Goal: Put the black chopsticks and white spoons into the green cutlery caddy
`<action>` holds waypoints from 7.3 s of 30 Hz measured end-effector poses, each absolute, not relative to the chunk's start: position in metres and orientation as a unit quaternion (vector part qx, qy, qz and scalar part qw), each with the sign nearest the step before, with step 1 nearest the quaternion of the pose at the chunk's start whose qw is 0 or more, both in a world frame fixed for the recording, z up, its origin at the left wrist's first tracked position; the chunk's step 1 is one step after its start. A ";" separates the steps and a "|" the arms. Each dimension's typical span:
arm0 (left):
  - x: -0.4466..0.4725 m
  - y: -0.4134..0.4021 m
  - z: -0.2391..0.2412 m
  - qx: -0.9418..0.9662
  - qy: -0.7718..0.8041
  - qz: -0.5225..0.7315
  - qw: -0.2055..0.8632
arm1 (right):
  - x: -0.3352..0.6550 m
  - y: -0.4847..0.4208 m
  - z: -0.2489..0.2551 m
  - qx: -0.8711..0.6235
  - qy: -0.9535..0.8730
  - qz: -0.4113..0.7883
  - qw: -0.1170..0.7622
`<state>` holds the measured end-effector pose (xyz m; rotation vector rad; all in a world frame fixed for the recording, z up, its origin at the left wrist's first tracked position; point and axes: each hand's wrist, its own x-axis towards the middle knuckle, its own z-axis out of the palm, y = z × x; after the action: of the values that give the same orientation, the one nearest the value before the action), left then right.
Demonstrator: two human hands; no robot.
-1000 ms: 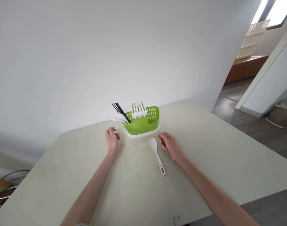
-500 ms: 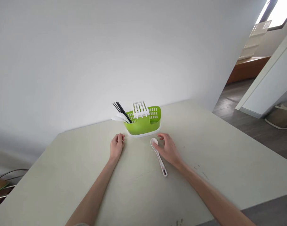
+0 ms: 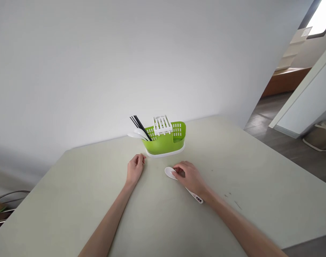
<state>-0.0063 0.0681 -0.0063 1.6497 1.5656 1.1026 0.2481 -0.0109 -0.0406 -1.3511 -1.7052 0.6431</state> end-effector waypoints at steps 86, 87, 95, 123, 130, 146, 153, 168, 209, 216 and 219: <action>-0.008 0.080 0.076 0.721 0.490 0.477 0.107 | 0.258 -0.008 -0.015 -0.366 -0.467 0.657 0.465; -0.007 0.081 0.074 0.726 0.490 0.470 0.108 | 0.258 -0.007 -0.015 -0.366 -0.467 0.657 0.464; -0.011 0.088 0.073 0.725 0.494 0.470 0.098 | 0.255 -0.007 -0.012 -0.373 -0.479 0.648 0.459; -0.009 0.092 0.056 0.773 0.442 0.448 0.080 | 0.254 -0.005 -0.018 -0.385 -0.489 0.640 0.450; -0.007 0.080 0.032 0.715 0.501 0.479 0.097 | 0.255 -0.006 -0.016 -0.391 -0.496 0.635 0.444; -0.016 0.076 -0.012 0.635 0.592 0.434 0.241 | 0.254 -0.010 -0.015 -0.407 -0.496 0.638 0.426; -0.011 0.067 -0.011 0.664 0.583 0.399 0.245 | 0.255 -0.009 -0.021 -0.406 -0.498 0.636 0.428; -0.008 0.064 -0.014 0.680 0.574 0.384 0.244 | 0.243 -0.019 -0.044 -0.515 -0.710 0.070 0.475; -0.111 0.067 -0.026 0.349 0.467 0.652 0.486 | 0.286 0.082 -0.034 -0.654 -0.733 -0.139 0.123; -0.164 0.073 -0.036 0.332 0.433 0.657 0.520 | 0.306 0.092 -0.036 -0.672 -0.732 -0.075 0.083; -0.175 0.076 -0.038 0.321 0.420 0.657 0.538 | 0.310 0.092 -0.037 -0.674 -0.729 -0.086 0.081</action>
<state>-0.1751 0.0761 -0.0379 0.7645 0.9998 1.5626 0.3096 0.0924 -0.0372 -2.0149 -2.1791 -0.2573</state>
